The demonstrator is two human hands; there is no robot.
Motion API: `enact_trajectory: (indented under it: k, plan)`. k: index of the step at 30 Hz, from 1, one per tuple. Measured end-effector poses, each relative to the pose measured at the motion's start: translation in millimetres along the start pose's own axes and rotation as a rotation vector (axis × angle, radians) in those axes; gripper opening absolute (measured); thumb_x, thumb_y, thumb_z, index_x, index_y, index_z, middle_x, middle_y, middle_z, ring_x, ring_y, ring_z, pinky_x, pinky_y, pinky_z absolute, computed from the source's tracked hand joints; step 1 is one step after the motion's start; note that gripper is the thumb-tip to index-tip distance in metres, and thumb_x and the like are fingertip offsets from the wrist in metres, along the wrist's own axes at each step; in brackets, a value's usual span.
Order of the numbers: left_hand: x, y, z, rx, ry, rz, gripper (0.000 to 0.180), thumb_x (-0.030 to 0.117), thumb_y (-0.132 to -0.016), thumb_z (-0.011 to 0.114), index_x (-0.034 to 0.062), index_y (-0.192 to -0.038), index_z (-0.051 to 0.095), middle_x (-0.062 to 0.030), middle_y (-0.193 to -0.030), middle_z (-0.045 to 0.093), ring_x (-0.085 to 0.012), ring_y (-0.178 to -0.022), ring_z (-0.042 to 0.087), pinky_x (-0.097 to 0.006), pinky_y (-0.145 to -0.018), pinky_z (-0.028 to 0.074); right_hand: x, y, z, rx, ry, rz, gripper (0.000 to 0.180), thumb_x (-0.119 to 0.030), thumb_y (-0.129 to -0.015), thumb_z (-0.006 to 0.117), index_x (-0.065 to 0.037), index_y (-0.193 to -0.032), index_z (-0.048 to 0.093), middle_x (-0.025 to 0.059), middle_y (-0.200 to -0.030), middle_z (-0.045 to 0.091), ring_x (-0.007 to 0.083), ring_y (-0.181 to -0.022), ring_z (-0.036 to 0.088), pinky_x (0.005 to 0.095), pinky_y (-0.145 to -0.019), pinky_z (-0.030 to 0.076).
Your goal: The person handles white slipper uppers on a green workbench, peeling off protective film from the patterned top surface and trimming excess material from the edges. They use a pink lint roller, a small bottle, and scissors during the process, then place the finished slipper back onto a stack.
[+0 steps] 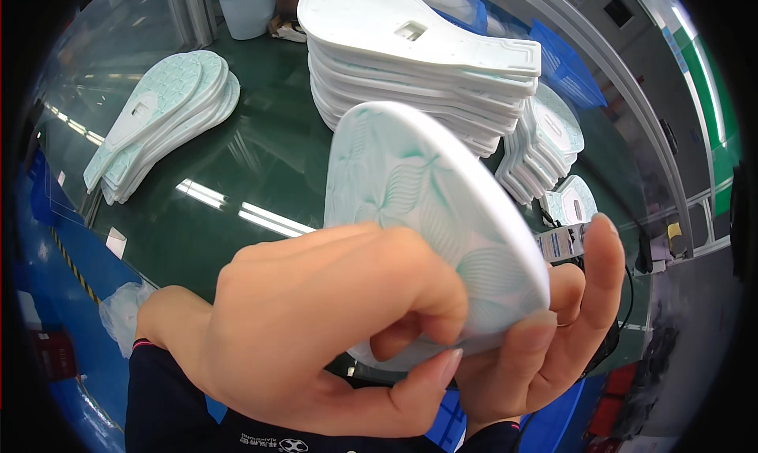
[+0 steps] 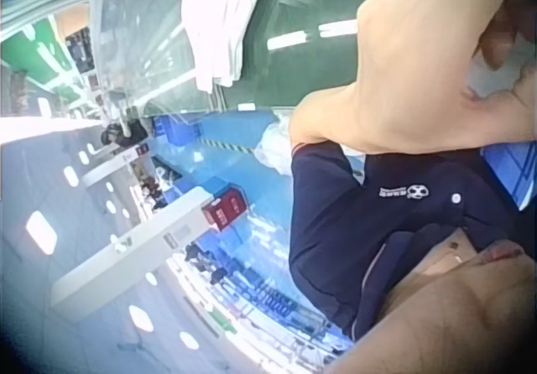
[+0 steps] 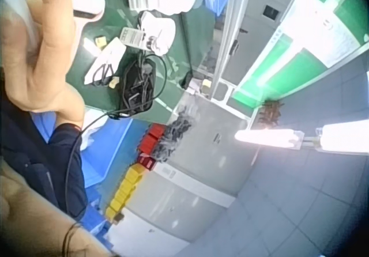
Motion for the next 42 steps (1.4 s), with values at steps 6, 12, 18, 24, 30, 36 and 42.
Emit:
enact_trajectory:
  k: [6, 12, 18, 24, 30, 36, 42]
  plan:
    - [18, -1, 3, -0.070, -0.300, -0.142, 0.018, 0.005, -0.055, 0.070, 0.0044, -0.063, 0.054, -0.0024, -0.057, 0.052, -0.0071, -0.046, 0.049, -0.018, -0.040, 0.035, -2, 2, -2, -0.030, 0.036, -0.030, 0.066, -0.027, -0.081, 0.050, 0.004, -0.127, 0.014, 0.0008, -0.067, 0.045, 0.0069, -0.061, 0.045, 0.0211, -0.062, 0.039]
    - [24, -5, -8, -0.128, -0.222, -0.235, 0.018, 0.003, -0.059, 0.069, 0.0038, -0.065, 0.052, -0.0023, -0.058, 0.054, -0.0058, -0.046, 0.050, -0.017, -0.041, 0.035, 0, 3, 2, -0.074, 0.027, -0.037, 0.066, -0.027, -0.081, 0.050, 0.005, -0.127, 0.013, 0.0012, -0.066, 0.045, 0.0070, -0.061, 0.045, 0.0210, -0.061, 0.038]
    - [13, -12, -13, -0.238, 0.008, -0.309, 0.019, -0.001, -0.061, 0.067, 0.0034, -0.066, 0.049, -0.0011, -0.058, 0.054, -0.0038, -0.046, 0.048, -0.015, -0.042, 0.033, 1, 2, -2, -0.074, 0.055, -0.048, 0.067, -0.027, -0.082, 0.049, 0.006, -0.127, 0.012, 0.0015, -0.065, 0.046, 0.0071, -0.060, 0.045, 0.0208, -0.060, 0.038]
    - [12, -9, -16, -0.241, 0.042, -0.312, 0.019, -0.001, -0.062, 0.067, 0.0033, -0.066, 0.049, -0.0003, -0.057, 0.053, -0.0028, -0.046, 0.047, -0.015, -0.042, 0.032, 2, 2, 1, -0.104, 0.045, -0.051, 0.067, -0.027, -0.082, 0.048, 0.006, -0.127, 0.012, 0.0018, -0.063, 0.047, 0.0072, -0.059, 0.045, 0.0207, -0.059, 0.037]
    - [12, -11, -13, -0.238, 0.106, -0.347, 0.019, -0.002, -0.062, 0.067, 0.0031, -0.067, 0.049, -0.0003, -0.057, 0.053, -0.0023, -0.046, 0.047, -0.015, -0.042, 0.032, -2, -1, -3, -0.113, 0.071, -0.055, 0.068, -0.027, -0.082, 0.048, 0.007, -0.127, 0.011, 0.0021, -0.062, 0.047, 0.0072, -0.058, 0.045, 0.0206, -0.058, 0.037]
    - [9, -11, -9, -0.161, 0.120, -0.272, 0.015, -0.004, -0.064, 0.064, 0.0015, -0.069, 0.051, -0.0010, -0.058, 0.054, -0.0047, -0.047, 0.049, -0.016, -0.042, 0.033, -5, -5, -5, -0.121, 0.097, -0.021, 0.068, -0.028, -0.082, 0.047, 0.008, -0.127, 0.010, 0.0025, -0.061, 0.048, 0.0073, -0.057, 0.045, 0.0204, -0.058, 0.037]
    - [2, -7, -8, -0.229, -0.028, 0.001, 0.016, -0.006, -0.064, 0.062, -0.0036, -0.078, 0.055, -0.0065, -0.056, 0.056, -0.0137, -0.046, 0.055, -0.021, -0.040, 0.038, 1, -6, -2, -0.027, -0.013, 0.009, 0.069, -0.025, -0.081, 0.050, 0.007, -0.127, 0.009, 0.0022, -0.064, 0.048, 0.0078, -0.060, 0.047, 0.0217, -0.062, 0.038]
Point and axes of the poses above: each hand's wrist, its own y-axis away from the middle knuckle, its own z-axis out of the palm, x = y × z, the point moved 1 cm from there along -y, towards the middle knuckle
